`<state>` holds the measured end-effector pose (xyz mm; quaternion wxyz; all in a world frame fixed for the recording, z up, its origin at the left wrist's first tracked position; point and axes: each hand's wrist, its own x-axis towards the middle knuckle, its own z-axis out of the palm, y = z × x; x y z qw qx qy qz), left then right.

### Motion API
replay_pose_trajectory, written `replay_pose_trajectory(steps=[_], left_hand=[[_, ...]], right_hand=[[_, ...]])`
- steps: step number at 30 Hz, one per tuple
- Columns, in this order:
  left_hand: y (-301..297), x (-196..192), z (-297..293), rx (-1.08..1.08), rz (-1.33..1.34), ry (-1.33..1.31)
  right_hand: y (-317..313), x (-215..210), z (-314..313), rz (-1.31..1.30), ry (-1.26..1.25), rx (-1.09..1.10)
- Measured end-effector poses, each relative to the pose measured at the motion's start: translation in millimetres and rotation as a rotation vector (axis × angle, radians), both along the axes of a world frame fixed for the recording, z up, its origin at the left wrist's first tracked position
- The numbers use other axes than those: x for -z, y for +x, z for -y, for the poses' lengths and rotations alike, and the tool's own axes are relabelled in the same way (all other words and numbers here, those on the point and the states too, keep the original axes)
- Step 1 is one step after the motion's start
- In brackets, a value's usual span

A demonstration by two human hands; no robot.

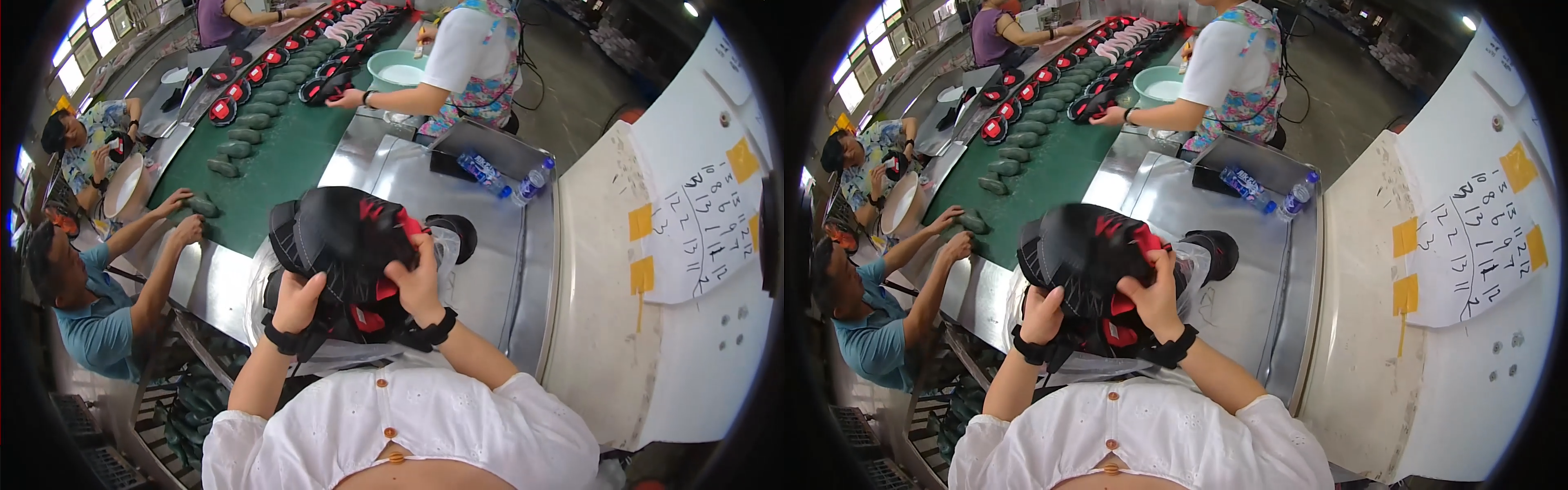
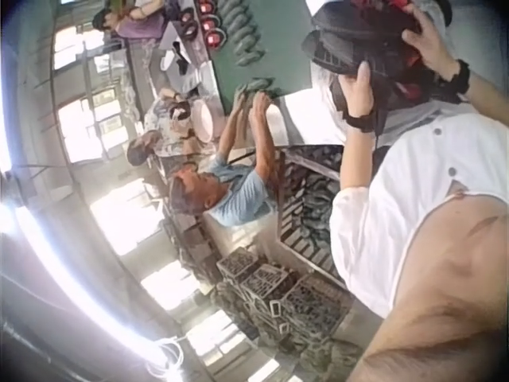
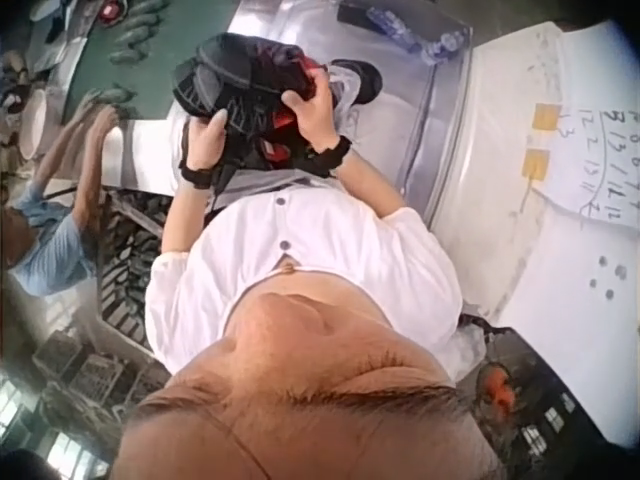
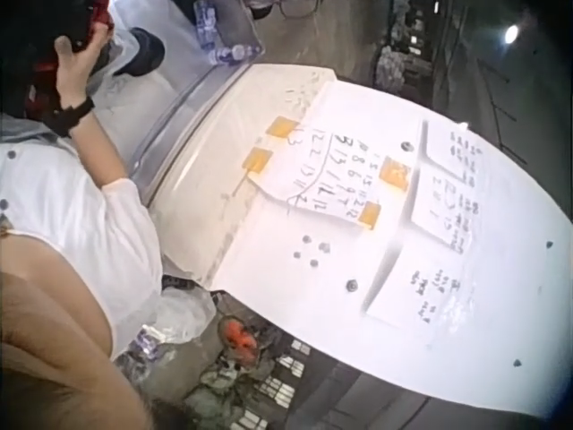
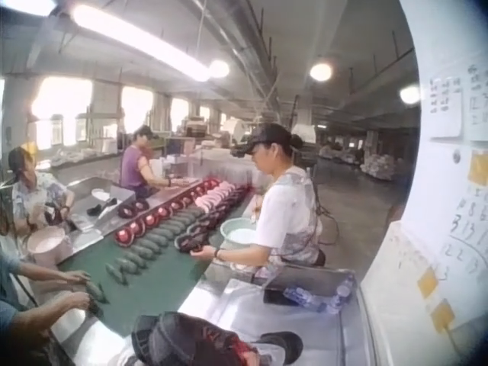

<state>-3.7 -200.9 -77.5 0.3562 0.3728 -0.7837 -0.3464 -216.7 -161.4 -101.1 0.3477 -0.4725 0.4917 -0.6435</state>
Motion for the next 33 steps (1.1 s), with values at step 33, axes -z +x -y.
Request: replay_pose_trajectory(steps=[33], left_hand=[[18.3, 14.7, 23.5, -0.205, -1.195, 0.659]], right_hand=[[-11.2, -5.3, 31.9, -0.970, -0.005, -0.557]])
